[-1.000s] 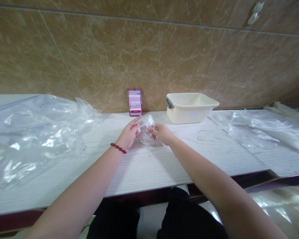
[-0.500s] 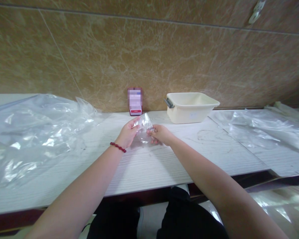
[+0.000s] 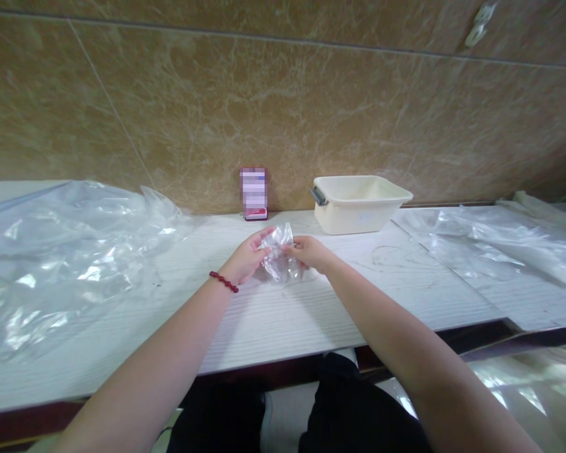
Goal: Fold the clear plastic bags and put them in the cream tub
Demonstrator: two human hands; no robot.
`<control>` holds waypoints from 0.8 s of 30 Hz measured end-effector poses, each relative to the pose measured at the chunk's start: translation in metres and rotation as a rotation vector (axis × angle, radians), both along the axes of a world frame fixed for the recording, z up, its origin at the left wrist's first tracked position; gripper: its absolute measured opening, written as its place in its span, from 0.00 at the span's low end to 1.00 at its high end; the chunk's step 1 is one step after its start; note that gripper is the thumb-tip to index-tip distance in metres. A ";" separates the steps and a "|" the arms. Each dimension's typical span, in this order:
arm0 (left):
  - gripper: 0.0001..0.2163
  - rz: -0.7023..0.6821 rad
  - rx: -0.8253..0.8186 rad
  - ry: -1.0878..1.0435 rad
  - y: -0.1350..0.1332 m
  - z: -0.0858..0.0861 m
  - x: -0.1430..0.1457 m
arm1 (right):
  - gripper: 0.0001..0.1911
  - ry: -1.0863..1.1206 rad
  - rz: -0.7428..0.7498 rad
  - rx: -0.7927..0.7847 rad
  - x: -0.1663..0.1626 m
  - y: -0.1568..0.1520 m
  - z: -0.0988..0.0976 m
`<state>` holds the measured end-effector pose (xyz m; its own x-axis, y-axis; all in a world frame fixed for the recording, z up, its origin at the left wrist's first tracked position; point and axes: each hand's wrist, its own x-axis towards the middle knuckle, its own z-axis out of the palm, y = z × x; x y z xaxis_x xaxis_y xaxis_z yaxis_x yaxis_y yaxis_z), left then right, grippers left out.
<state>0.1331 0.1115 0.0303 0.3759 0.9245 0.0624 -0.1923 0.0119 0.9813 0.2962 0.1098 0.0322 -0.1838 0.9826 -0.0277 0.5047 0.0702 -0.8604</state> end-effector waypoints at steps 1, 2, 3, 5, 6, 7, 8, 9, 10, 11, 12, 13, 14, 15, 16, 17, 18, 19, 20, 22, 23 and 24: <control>0.25 -0.006 0.007 -0.013 -0.001 0.000 0.001 | 0.14 0.029 -0.005 -0.013 0.001 0.000 0.001; 0.26 -0.009 0.012 -0.026 -0.002 0.000 0.001 | 0.13 0.058 -0.004 -0.023 0.002 -0.001 0.002; 0.27 -0.010 0.013 -0.037 -0.003 0.000 0.001 | 0.12 0.085 0.000 -0.029 0.003 -0.001 0.003; 0.29 -0.009 0.004 -0.055 -0.004 0.000 0.002 | 0.11 0.120 0.005 -0.037 0.005 -0.001 0.006; 0.30 -0.005 -0.002 -0.063 -0.005 0.001 0.002 | 0.10 0.124 0.003 -0.043 0.006 -0.001 0.007; 0.32 0.000 -0.009 -0.075 -0.005 0.001 0.002 | 0.10 0.122 -0.002 -0.051 0.007 -0.001 0.008; 0.34 0.005 -0.015 -0.089 -0.005 0.001 0.003 | 0.09 0.119 -0.009 -0.058 0.007 0.000 0.010; 0.35 0.013 -0.022 -0.104 -0.004 0.001 0.003 | 0.09 0.117 -0.021 -0.069 0.008 0.000 0.012; 0.36 0.023 -0.030 -0.122 -0.004 0.001 0.003 | 0.09 0.117 -0.038 -0.081 0.009 0.000 0.014; 0.36 0.033 -0.039 -0.139 -0.003 0.001 0.003 | 0.09 0.119 -0.055 -0.091 0.010 0.001 0.017; 0.35 0.041 -0.050 -0.153 -0.003 0.001 0.003 | 0.09 0.121 -0.073 -0.097 0.011 0.002 0.020; 0.33 0.046 -0.063 -0.163 -0.002 0.001 0.003 | 0.09 0.121 -0.087 -0.101 0.012 0.003 0.023; 0.32 0.045 -0.075 -0.171 -0.002 0.001 0.003 | 0.10 0.115 -0.094 -0.102 0.014 0.004 0.026; 0.31 0.039 -0.086 -0.180 -0.002 0.001 0.003 | 0.10 0.106 -0.092 -0.101 0.016 0.006 0.030; 0.30 0.032 -0.097 -0.187 -0.003 0.002 0.003 | 0.10 0.092 -0.085 -0.098 0.019 0.008 0.034; 0.29 0.030 -0.107 -0.190 -0.003 0.002 0.003 | 0.10 0.073 -0.076 -0.092 0.023 0.010 0.039; 0.28 0.032 -0.116 -0.190 -0.003 0.002 0.003 | 0.10 0.055 -0.071 -0.084 0.027 0.013 0.046; 0.27 0.038 -0.122 -0.183 -0.003 0.002 0.003 | 0.10 0.038 -0.073 -0.073 0.033 0.017 0.054; 0.26 0.047 -0.127 -0.173 -0.003 0.002 0.003 | 0.09 0.018 -0.082 -0.056 0.039 0.021 0.063; 0.23 0.067 -0.136 -0.146 -0.002 0.000 0.002 | 0.09 0.011 -0.154 -0.016 0.056 0.033 0.087; 0.22 0.074 -0.140 -0.134 -0.002 -0.002 0.002 | 0.08 0.015 -0.187 0.013 0.066 0.039 0.100; 0.21 0.075 -0.143 -0.124 -0.001 -0.003 0.002 | 0.08 0.022 -0.224 0.052 0.077 0.046 0.113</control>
